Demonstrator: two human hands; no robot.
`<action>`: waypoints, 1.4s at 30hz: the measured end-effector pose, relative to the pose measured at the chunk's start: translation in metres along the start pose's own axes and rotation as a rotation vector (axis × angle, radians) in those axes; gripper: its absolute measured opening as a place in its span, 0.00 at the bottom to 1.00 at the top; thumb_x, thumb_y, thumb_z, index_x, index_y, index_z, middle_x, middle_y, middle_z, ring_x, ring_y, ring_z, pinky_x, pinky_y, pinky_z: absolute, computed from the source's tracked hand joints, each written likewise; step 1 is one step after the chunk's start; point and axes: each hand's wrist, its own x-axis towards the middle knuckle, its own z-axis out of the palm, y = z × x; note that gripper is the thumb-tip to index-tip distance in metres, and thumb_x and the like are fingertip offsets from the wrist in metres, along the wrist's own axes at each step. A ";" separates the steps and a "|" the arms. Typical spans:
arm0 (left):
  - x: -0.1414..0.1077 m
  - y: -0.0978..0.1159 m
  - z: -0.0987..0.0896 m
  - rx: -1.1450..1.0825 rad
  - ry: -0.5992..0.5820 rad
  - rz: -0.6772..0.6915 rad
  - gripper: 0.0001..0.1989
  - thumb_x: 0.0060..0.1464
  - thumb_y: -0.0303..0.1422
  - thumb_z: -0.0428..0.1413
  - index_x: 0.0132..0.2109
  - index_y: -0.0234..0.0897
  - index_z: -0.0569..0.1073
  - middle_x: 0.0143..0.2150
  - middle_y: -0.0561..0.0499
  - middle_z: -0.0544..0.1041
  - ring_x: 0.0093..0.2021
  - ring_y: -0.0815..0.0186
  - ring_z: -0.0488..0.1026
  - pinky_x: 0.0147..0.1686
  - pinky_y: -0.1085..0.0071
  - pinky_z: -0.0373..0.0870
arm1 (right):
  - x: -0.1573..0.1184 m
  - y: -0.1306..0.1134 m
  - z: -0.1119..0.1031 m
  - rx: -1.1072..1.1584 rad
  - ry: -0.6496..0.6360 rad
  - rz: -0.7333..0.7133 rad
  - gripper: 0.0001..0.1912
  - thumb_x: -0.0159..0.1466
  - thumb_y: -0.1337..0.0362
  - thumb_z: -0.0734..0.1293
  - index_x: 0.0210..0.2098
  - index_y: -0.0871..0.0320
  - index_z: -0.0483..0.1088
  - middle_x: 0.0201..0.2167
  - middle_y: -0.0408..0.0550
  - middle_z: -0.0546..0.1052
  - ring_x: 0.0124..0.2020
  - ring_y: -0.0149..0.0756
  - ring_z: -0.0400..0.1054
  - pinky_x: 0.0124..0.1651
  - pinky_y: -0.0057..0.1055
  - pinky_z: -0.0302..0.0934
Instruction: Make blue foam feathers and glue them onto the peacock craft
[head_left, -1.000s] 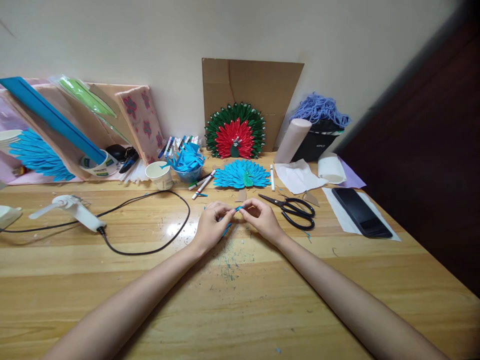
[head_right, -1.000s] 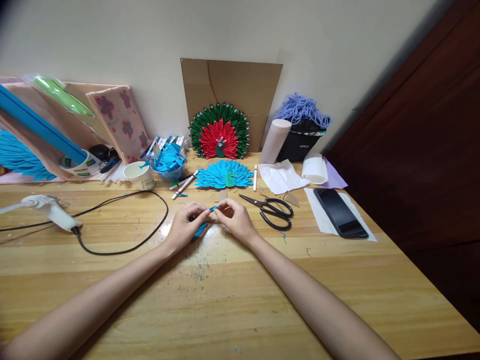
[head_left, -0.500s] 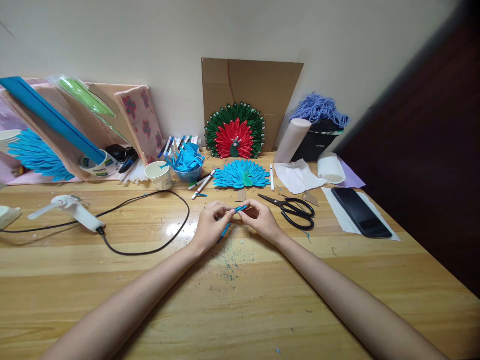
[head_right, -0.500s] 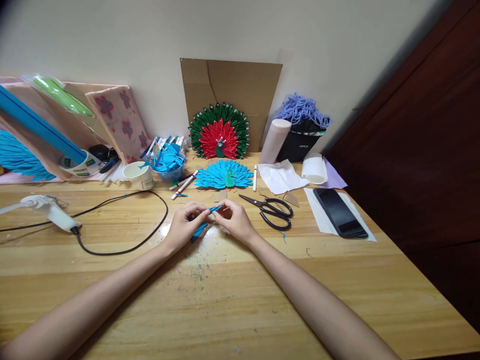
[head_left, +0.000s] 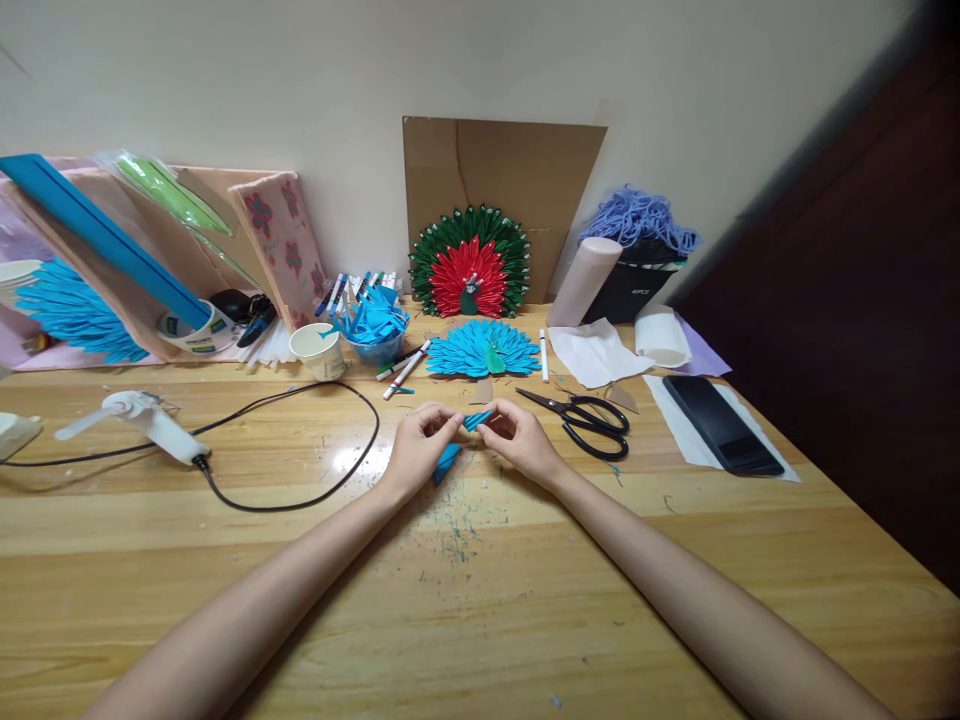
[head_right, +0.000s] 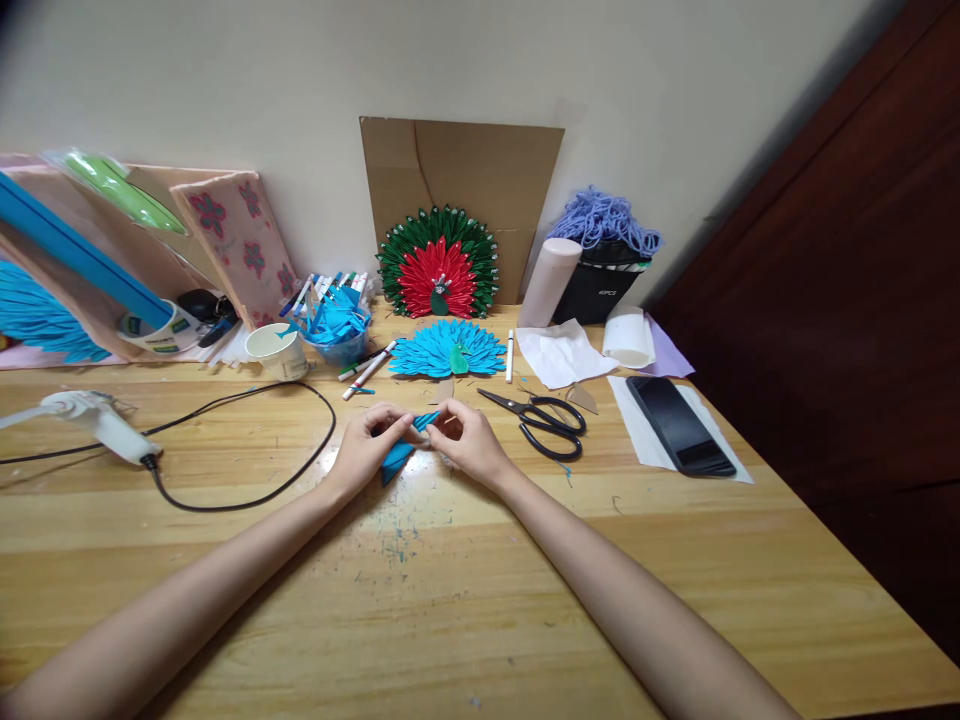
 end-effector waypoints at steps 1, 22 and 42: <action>0.000 -0.001 0.000 -0.016 0.000 -0.009 0.14 0.53 0.38 0.52 0.28 0.34 0.75 0.28 0.50 0.72 0.28 0.68 0.67 0.29 0.72 0.60 | 0.000 0.000 0.000 -0.003 -0.002 0.001 0.07 0.56 0.61 0.64 0.31 0.57 0.63 0.26 0.42 0.69 0.26 0.31 0.66 0.30 0.27 0.61; 0.000 -0.003 0.002 0.026 0.032 0.023 0.13 0.53 0.37 0.52 0.28 0.33 0.74 0.27 0.51 0.71 0.27 0.70 0.65 0.27 0.74 0.59 | 0.002 -0.001 0.000 -0.087 -0.058 0.006 0.08 0.58 0.60 0.64 0.30 0.59 0.65 0.26 0.43 0.70 0.28 0.31 0.65 0.32 0.28 0.61; 0.000 -0.005 0.002 0.043 -0.005 0.047 0.12 0.54 0.38 0.52 0.30 0.34 0.74 0.28 0.51 0.71 0.27 0.70 0.64 0.27 0.74 0.58 | 0.001 0.002 0.000 -0.030 -0.016 0.033 0.09 0.56 0.59 0.66 0.33 0.57 0.66 0.27 0.43 0.72 0.27 0.32 0.67 0.31 0.29 0.63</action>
